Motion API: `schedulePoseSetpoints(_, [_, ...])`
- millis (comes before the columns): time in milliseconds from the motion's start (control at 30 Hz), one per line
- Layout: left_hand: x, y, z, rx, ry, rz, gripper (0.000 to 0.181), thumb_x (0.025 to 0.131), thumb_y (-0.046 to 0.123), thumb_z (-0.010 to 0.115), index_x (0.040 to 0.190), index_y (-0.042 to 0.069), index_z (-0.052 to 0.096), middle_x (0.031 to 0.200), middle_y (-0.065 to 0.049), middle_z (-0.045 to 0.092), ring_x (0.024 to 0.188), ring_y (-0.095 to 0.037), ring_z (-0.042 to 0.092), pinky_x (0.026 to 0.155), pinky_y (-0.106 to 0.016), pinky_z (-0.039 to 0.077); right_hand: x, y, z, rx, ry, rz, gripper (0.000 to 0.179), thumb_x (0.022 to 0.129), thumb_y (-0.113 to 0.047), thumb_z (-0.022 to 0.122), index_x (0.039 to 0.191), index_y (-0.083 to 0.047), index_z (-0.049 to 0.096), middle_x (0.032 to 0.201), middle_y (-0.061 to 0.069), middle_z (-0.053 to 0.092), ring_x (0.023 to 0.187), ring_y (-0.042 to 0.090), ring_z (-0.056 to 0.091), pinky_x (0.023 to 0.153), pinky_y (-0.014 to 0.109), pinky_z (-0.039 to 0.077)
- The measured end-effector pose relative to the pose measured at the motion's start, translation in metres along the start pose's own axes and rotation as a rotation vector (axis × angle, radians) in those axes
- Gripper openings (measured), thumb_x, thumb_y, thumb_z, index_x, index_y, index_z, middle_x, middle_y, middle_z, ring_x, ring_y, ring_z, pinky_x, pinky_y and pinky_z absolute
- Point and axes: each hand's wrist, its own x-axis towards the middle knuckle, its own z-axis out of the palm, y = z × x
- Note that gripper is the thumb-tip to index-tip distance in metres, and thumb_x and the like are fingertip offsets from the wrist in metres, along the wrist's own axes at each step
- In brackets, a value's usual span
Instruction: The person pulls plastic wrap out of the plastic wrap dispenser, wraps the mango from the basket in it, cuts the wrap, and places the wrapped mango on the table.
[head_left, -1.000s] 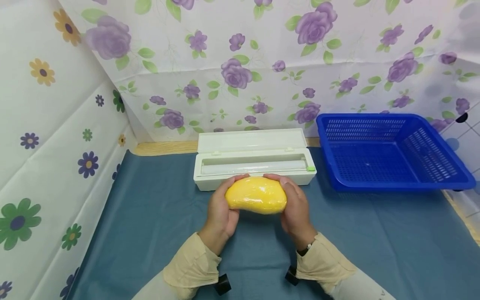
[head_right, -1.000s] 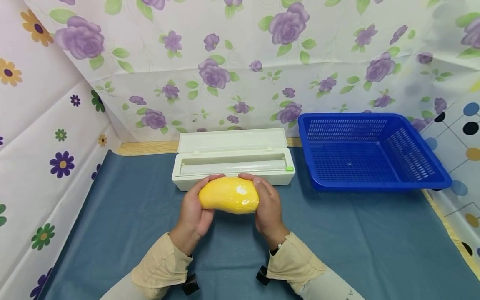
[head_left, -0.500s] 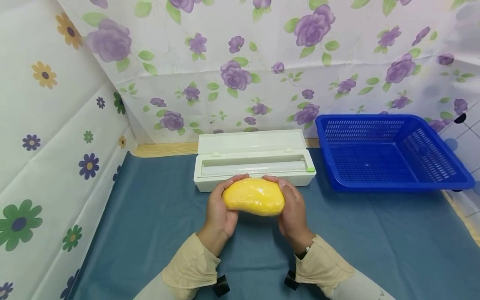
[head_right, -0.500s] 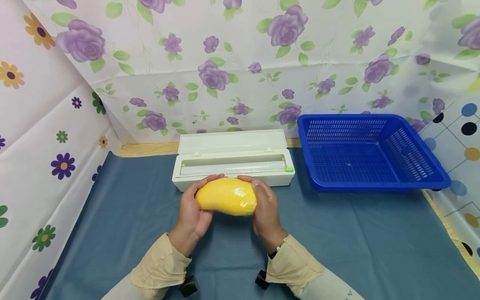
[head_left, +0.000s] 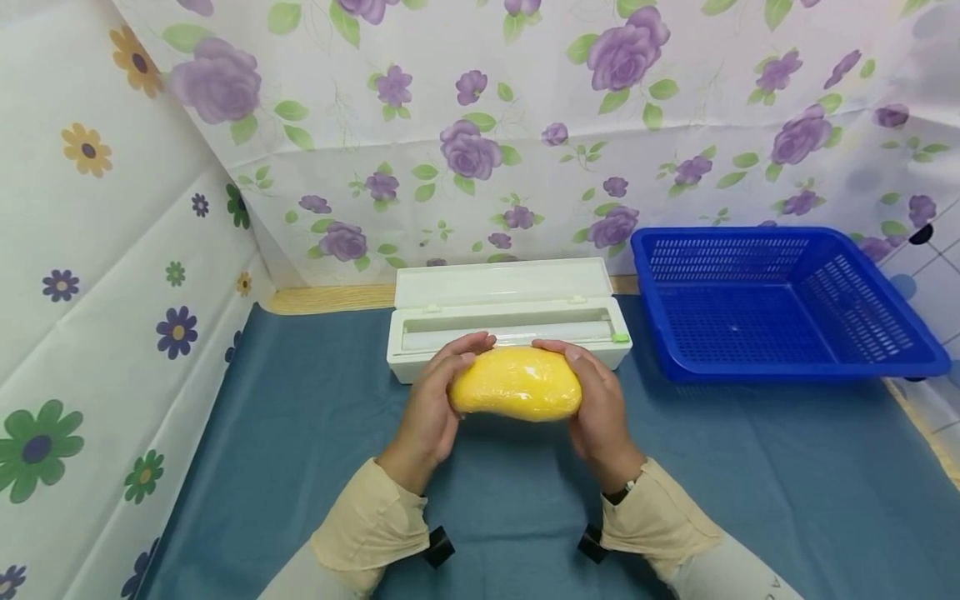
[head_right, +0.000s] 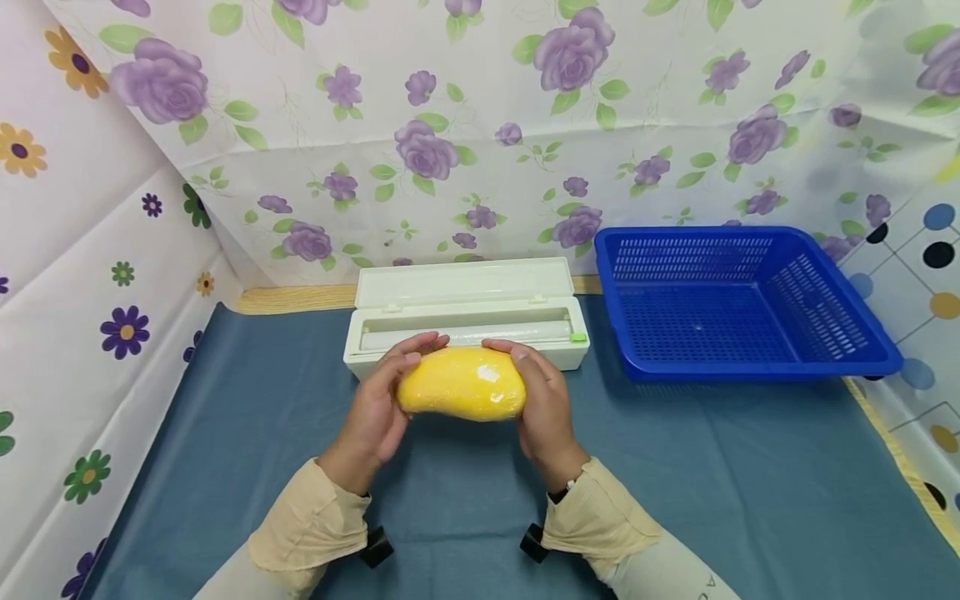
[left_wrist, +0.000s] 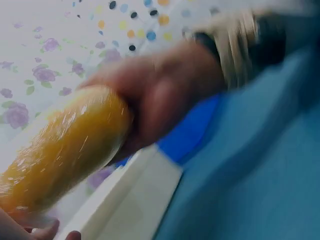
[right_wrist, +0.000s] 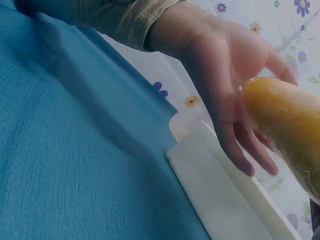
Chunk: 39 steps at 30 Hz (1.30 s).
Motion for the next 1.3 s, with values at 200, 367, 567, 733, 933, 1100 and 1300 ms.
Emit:
schedulePoseSetpoints(200, [-0.006, 0.015, -0.005, 0.321, -0.095, 0.015, 0.043, 0.095, 0.023, 0.069, 0.137, 0.019, 0.060, 0.141, -0.008, 0.055, 0.113, -0.024, 0.057, 0.092, -0.029, 0.053, 0.001, 0.000, -0.002, -0.018, -0.010, -0.008, 0.050, 0.109, -0.039, 0.042, 0.132, -0.001, 0.063, 0.133, 0.013, 0.062, 0.104, 0.023, 0.064, 0.087, 0.033, 0.059])
schedulePoseSetpoints(367, [-0.011, 0.021, -0.006, 0.661, -0.175, 0.038, 0.067, 0.083, 0.029, 0.084, 0.142, 0.033, 0.052, 0.142, 0.002, 0.049, 0.118, -0.022, 0.052, 0.101, -0.039, 0.045, 0.001, 0.000, -0.002, -0.023, -0.021, -0.018, 0.050, 0.109, -0.038, 0.042, 0.132, 0.000, 0.062, 0.135, 0.015, 0.061, 0.104, 0.022, 0.065, 0.086, 0.032, 0.059])
schedulePoseSetpoints(567, [-0.014, 0.021, -0.004, 0.895, -0.194, 0.144, 0.079, 0.080, 0.025, 0.087, 0.149, 0.027, 0.047, 0.146, -0.003, 0.046, 0.120, -0.023, 0.052, 0.103, -0.047, 0.044, 0.003, -0.002, -0.006, -0.079, -0.124, -0.023, 0.051, 0.109, -0.040, 0.040, 0.135, -0.001, 0.061, 0.136, 0.011, 0.062, 0.110, 0.021, 0.063, 0.091, 0.031, 0.057])
schedulePoseSetpoints(733, [-0.014, 0.022, -0.005, 0.903, -0.184, 0.161, 0.078, 0.080, 0.025, 0.086, 0.149, 0.025, 0.048, 0.144, -0.004, 0.049, 0.118, -0.023, 0.053, 0.100, -0.046, 0.045, 0.010, -0.007, -0.016, -0.178, -0.277, -0.044, 0.046, 0.110, -0.030, 0.039, 0.142, -0.003, 0.055, 0.143, 0.014, 0.057, 0.116, 0.021, 0.059, 0.096, 0.026, 0.052])
schedulePoseSetpoints(933, [-0.013, 0.022, -0.008, 0.908, -0.196, 0.137, 0.076, 0.082, 0.027, 0.085, 0.149, 0.025, 0.048, 0.143, -0.003, 0.049, 0.115, -0.022, 0.053, 0.098, -0.042, 0.045, 0.015, -0.016, -0.027, -0.511, -0.402, -0.100, 0.042, 0.104, -0.021, 0.056, 0.146, -0.021, 0.054, 0.146, 0.002, 0.056, 0.122, 0.019, 0.056, 0.099, 0.023, 0.049])
schedulePoseSetpoints(1100, [-0.013, 0.022, -0.008, 0.915, -0.207, 0.132, 0.075, 0.083, 0.029, 0.085, 0.149, 0.025, 0.049, 0.143, -0.001, 0.050, 0.112, -0.021, 0.054, 0.097, -0.041, 0.045, 0.012, -0.025, -0.029, -0.710, -0.472, -0.166, 0.058, 0.096, -0.026, 0.071, 0.149, -0.027, 0.049, 0.147, -0.005, 0.053, 0.124, 0.017, 0.054, 0.104, 0.034, 0.048])
schedulePoseSetpoints(1300, [-0.012, 0.020, -0.010, 0.936, -0.219, 0.135, 0.075, 0.082, 0.028, 0.086, 0.148, 0.024, 0.050, 0.141, -0.001, 0.052, 0.109, -0.018, 0.055, 0.095, -0.040, 0.047, 0.010, -0.031, -0.030, -0.918, -0.553, -0.196, 0.081, 0.086, -0.043, 0.080, 0.154, -0.029, 0.038, 0.152, -0.004, 0.046, 0.125, 0.016, 0.052, 0.106, 0.048, 0.048])
